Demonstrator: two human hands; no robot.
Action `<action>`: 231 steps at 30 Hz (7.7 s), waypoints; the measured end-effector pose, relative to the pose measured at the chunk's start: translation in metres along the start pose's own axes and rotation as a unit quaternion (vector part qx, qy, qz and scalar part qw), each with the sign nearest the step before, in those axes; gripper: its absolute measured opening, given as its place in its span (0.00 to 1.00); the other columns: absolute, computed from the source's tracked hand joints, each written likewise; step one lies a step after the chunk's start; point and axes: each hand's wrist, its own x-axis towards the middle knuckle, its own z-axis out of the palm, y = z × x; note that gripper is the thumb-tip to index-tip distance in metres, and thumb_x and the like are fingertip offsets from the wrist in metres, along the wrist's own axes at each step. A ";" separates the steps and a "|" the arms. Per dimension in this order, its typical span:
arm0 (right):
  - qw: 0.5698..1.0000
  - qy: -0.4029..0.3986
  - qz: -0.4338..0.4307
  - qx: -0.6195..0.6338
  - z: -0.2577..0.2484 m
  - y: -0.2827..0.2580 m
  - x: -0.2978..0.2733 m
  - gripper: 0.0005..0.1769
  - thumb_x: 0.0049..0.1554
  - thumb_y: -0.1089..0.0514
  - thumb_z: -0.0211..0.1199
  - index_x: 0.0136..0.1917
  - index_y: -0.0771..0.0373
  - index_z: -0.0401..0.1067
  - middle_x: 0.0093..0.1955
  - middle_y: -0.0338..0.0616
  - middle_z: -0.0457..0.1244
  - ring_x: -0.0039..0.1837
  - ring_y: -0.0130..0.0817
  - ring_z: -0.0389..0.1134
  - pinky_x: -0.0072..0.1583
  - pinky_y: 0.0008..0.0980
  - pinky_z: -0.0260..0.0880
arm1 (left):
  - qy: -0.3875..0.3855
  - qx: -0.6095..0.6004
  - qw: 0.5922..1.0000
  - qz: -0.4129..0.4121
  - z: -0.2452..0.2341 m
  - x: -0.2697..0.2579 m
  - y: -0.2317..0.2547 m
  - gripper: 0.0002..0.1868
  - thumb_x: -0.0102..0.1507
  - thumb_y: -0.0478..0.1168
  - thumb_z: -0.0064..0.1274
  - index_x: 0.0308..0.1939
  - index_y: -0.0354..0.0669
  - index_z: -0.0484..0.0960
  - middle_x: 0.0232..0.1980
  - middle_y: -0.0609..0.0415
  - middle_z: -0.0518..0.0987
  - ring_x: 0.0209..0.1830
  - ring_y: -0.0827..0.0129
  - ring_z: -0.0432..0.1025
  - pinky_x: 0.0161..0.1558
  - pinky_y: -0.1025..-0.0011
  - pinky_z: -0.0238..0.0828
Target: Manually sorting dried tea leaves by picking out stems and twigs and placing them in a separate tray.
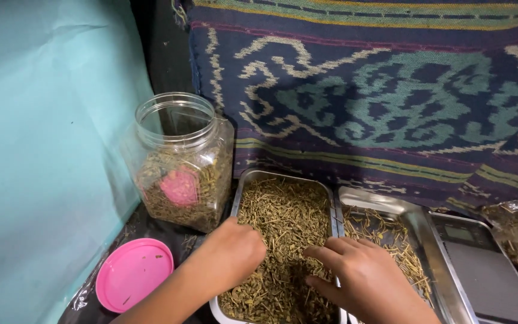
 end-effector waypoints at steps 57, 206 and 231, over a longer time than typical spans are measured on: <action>0.995 -0.004 0.091 -0.044 -0.046 0.023 0.020 0.29 0.52 0.28 0.66 0.63 0.36 0.74 0.47 0.29 0.71 0.47 0.38 0.74 0.47 0.44 0.74 | 0.466 0.047 0.805 -0.363 -0.089 -0.050 -0.116 0.08 0.67 0.45 0.54 0.40 0.59 0.90 0.46 0.65 0.77 0.49 0.57 0.67 0.45 0.55 0.58; 0.996 -0.064 -0.004 -0.066 0.052 0.017 0.036 0.07 0.57 0.43 0.65 0.47 0.42 0.78 0.41 0.34 0.66 0.44 0.41 0.71 0.47 0.45 0.67 | 0.102 -0.156 0.982 -0.043 -0.094 0.006 -0.028 0.11 0.66 0.38 0.51 0.50 0.47 0.83 0.48 0.54 0.79 0.50 0.60 0.69 0.55 0.57 0.65; 0.951 -0.004 0.256 -0.170 -0.063 0.082 -0.009 0.26 0.49 0.32 0.63 0.60 0.34 0.75 0.62 0.23 0.69 0.65 0.30 0.69 0.75 0.46 0.63 | 0.143 -0.131 0.981 -0.003 -0.091 0.020 -0.027 0.08 0.57 0.32 0.62 0.22 0.41 0.89 0.73 0.35 0.63 0.78 0.37 0.47 0.76 0.35 0.32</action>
